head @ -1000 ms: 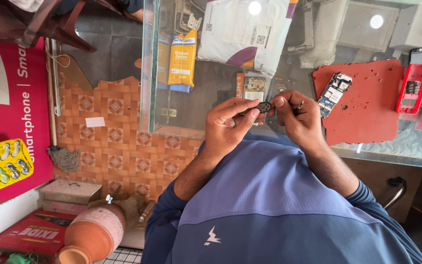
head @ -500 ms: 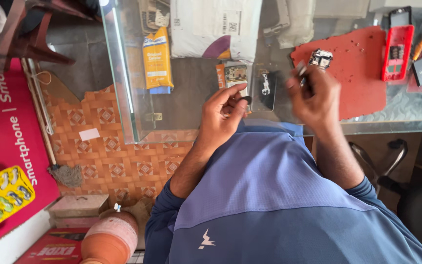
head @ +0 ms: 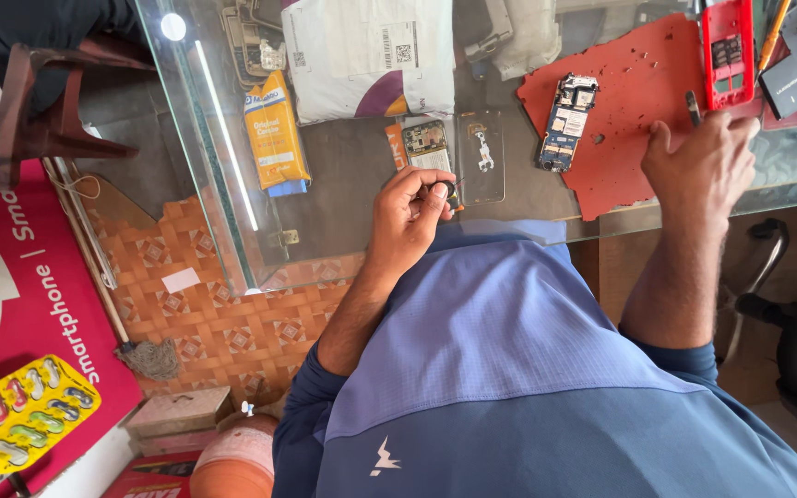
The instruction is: The person uses a screwdriver to remove a small black component from a mobile phone motherboard. They then use tweezers to manipulate a tiny screw and place it on the work surface. The person continues to handle the motherboard and the removed component.
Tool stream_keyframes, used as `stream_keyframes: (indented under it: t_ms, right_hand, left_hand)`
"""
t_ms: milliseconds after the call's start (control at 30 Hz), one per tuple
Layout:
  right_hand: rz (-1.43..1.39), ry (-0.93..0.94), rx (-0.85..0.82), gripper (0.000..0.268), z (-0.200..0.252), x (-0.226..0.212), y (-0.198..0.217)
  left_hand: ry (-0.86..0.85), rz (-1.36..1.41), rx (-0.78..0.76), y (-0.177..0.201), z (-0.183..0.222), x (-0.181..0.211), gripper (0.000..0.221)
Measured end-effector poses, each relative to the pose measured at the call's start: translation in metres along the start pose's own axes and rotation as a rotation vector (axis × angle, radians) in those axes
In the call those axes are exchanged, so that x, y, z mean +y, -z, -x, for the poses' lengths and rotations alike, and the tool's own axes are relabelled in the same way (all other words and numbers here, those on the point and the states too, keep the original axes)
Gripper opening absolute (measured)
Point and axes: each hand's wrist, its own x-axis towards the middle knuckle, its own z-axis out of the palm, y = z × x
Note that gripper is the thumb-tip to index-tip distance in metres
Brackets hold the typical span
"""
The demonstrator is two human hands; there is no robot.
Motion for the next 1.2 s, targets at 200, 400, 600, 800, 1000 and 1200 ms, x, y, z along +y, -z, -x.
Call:
stream_keyframes:
  t_ms: [200, 400, 600, 800, 1000, 1200]
  right_hand:
    - [-0.055, 0.012, -0.036, 0.052, -0.004, -0.013, 0.005]
    - [-0.114, 0.05, -0.12, 0.058, -0.006, -0.019, 0.015]
    - [-0.154, 0.171, -0.121, 0.064, 0.004, -0.024, -0.002]
    - [-0.145, 0.262, -0.128, 0.067, 0.025, -0.065, 0.005]
    - [-0.091, 0.31, -0.203, 0.067, 0.034, -0.09, 0.017]
    - [-0.09, 0.336, -0.268, 0.054, 0.029, -0.094, 0.032]
  left_hand:
    - [0.007, 0.011, 0.004, 0.005, 0.003, 0.001, 0.017]
    - [0.029, 0.04, 0.004, 0.008, 0.003, 0.002, 0.017]
    - [0.031, 0.007, 0.003, 0.005, 0.0, 0.005, 0.017]
    - [0.06, 0.067, 0.029, 0.003, 0.0, 0.0, 0.016]
    - [-0.014, -0.058, -0.012, 0.0, -0.001, -0.006, 0.012]
    - [-0.033, -0.145, -0.102, -0.006, -0.001, -0.006, 0.012]
